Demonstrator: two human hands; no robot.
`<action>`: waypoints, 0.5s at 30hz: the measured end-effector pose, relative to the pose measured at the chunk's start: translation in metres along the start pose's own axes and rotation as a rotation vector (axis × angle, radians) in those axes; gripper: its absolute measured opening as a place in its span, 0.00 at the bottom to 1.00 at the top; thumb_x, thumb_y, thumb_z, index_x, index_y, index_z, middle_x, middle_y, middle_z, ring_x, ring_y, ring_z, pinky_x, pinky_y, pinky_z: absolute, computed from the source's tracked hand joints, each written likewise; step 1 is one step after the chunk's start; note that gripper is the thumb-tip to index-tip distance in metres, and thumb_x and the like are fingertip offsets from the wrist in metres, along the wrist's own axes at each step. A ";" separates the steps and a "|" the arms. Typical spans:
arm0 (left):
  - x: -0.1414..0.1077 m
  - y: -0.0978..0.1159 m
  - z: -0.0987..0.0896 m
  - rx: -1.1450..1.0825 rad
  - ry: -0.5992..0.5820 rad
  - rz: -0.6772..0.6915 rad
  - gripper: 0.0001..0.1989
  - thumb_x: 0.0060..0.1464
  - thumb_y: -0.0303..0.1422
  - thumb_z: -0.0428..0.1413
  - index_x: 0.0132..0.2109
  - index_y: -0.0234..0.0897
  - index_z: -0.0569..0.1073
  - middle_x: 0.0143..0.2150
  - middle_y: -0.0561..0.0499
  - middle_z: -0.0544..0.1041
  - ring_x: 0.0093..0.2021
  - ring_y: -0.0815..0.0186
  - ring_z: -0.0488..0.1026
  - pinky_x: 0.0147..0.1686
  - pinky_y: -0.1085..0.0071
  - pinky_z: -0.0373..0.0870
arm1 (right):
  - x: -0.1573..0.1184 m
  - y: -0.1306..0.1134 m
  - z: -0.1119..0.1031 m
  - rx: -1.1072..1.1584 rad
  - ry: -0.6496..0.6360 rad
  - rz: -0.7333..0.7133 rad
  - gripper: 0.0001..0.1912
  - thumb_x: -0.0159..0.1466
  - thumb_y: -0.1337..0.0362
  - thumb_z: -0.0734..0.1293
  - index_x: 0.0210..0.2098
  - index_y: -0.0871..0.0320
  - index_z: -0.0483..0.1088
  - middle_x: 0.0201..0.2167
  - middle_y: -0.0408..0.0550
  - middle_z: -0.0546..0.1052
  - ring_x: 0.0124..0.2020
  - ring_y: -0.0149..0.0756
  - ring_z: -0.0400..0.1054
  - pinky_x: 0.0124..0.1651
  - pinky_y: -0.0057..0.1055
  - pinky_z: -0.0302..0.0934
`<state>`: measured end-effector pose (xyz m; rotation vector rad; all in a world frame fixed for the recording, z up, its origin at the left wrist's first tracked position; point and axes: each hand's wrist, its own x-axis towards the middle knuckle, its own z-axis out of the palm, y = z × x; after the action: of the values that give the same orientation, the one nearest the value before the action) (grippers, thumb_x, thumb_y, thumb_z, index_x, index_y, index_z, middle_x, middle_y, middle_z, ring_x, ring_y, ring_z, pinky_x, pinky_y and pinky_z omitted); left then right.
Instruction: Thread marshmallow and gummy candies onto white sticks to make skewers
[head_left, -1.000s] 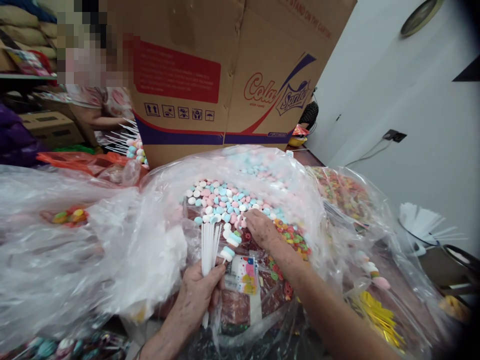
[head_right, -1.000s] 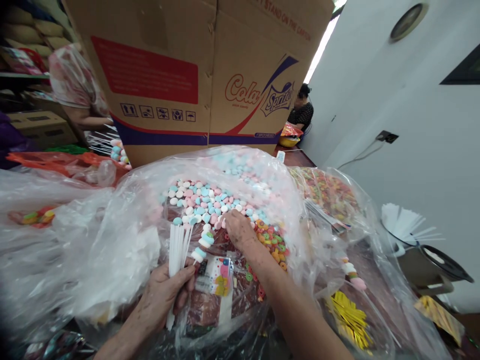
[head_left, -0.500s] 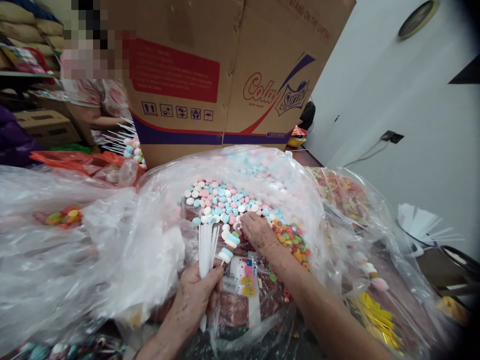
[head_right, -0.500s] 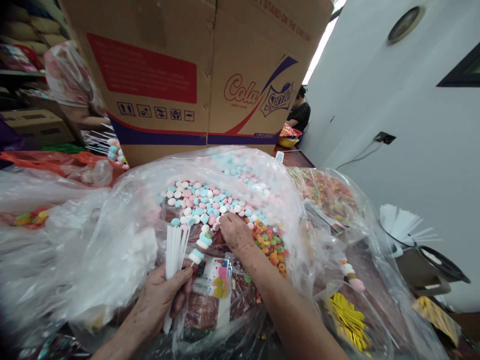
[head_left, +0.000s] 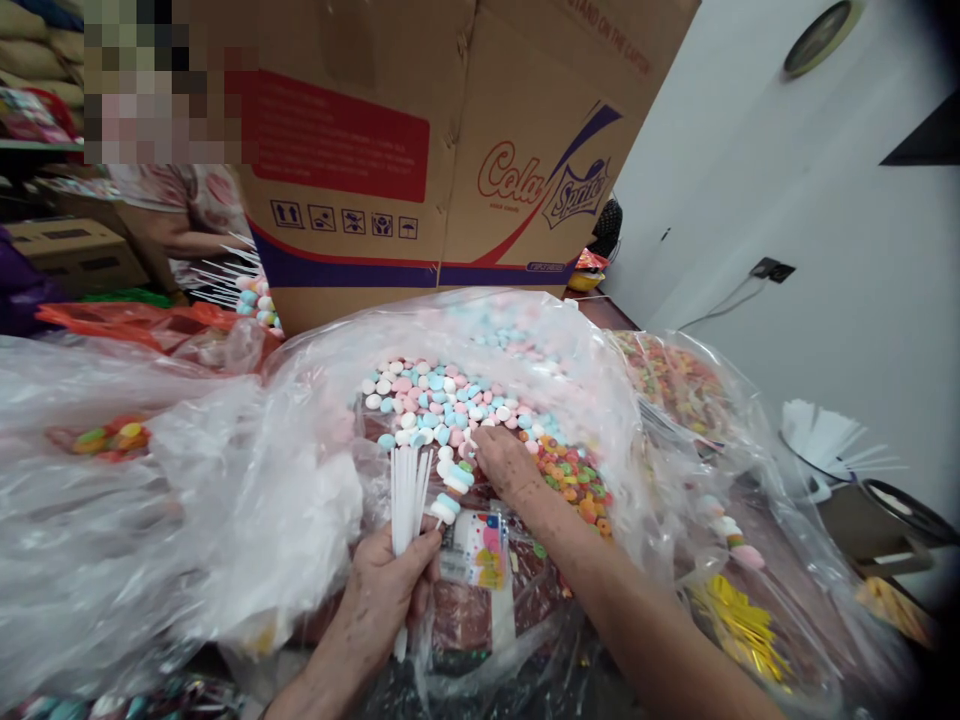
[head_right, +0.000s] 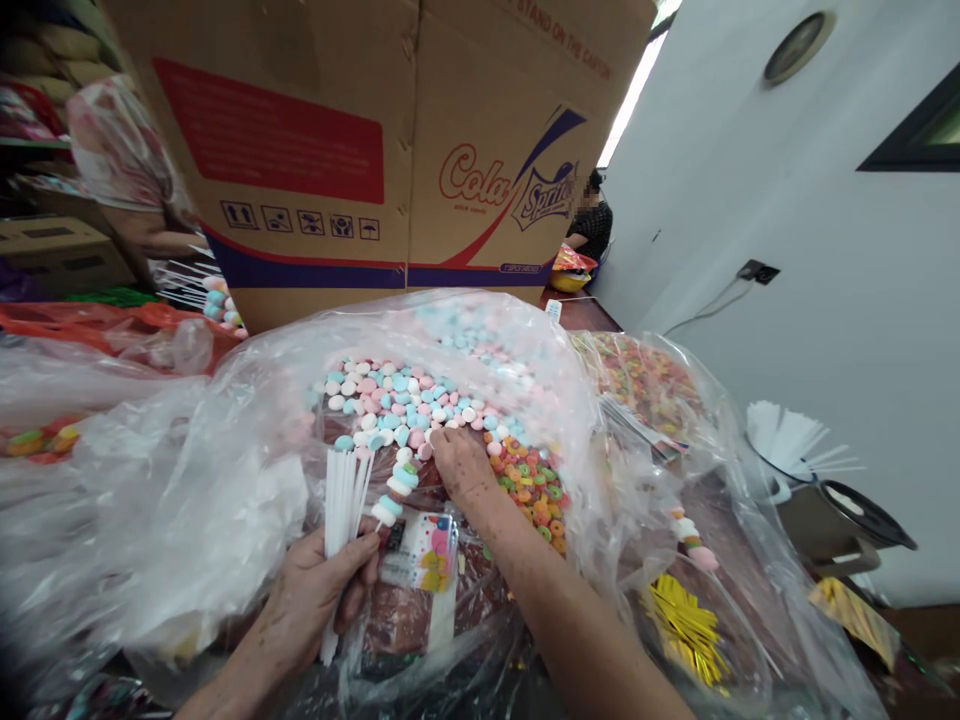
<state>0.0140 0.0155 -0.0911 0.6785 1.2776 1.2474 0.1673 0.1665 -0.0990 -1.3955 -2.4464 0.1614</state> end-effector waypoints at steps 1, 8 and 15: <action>0.000 0.000 0.000 0.001 -0.002 0.001 0.18 0.43 0.46 0.64 0.28 0.36 0.70 0.16 0.58 0.71 0.09 0.76 0.57 0.08 0.80 0.50 | 0.000 -0.001 0.001 0.029 0.000 0.003 0.09 0.64 0.75 0.62 0.37 0.56 0.70 0.44 0.55 0.77 0.48 0.43 0.68 0.51 0.35 0.61; 0.005 -0.007 -0.003 0.035 -0.002 -0.008 0.18 0.42 0.47 0.64 0.29 0.36 0.72 0.15 0.58 0.70 0.09 0.75 0.57 0.08 0.78 0.50 | 0.006 0.007 -0.010 0.404 0.095 0.164 0.05 0.59 0.71 0.64 0.33 0.56 0.69 0.31 0.45 0.76 0.37 0.38 0.71 0.42 0.34 0.66; 0.004 -0.005 0.000 0.080 0.008 0.001 0.17 0.44 0.46 0.63 0.29 0.36 0.72 0.16 0.57 0.71 0.09 0.75 0.57 0.08 0.78 0.50 | -0.014 -0.008 -0.048 1.394 -0.002 0.431 0.12 0.49 0.61 0.75 0.31 0.58 0.73 0.26 0.44 0.78 0.26 0.32 0.70 0.31 0.29 0.66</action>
<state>0.0145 0.0181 -0.0970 0.7319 1.3400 1.2061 0.1836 0.1476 -0.0547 -1.0812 -1.2697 1.5536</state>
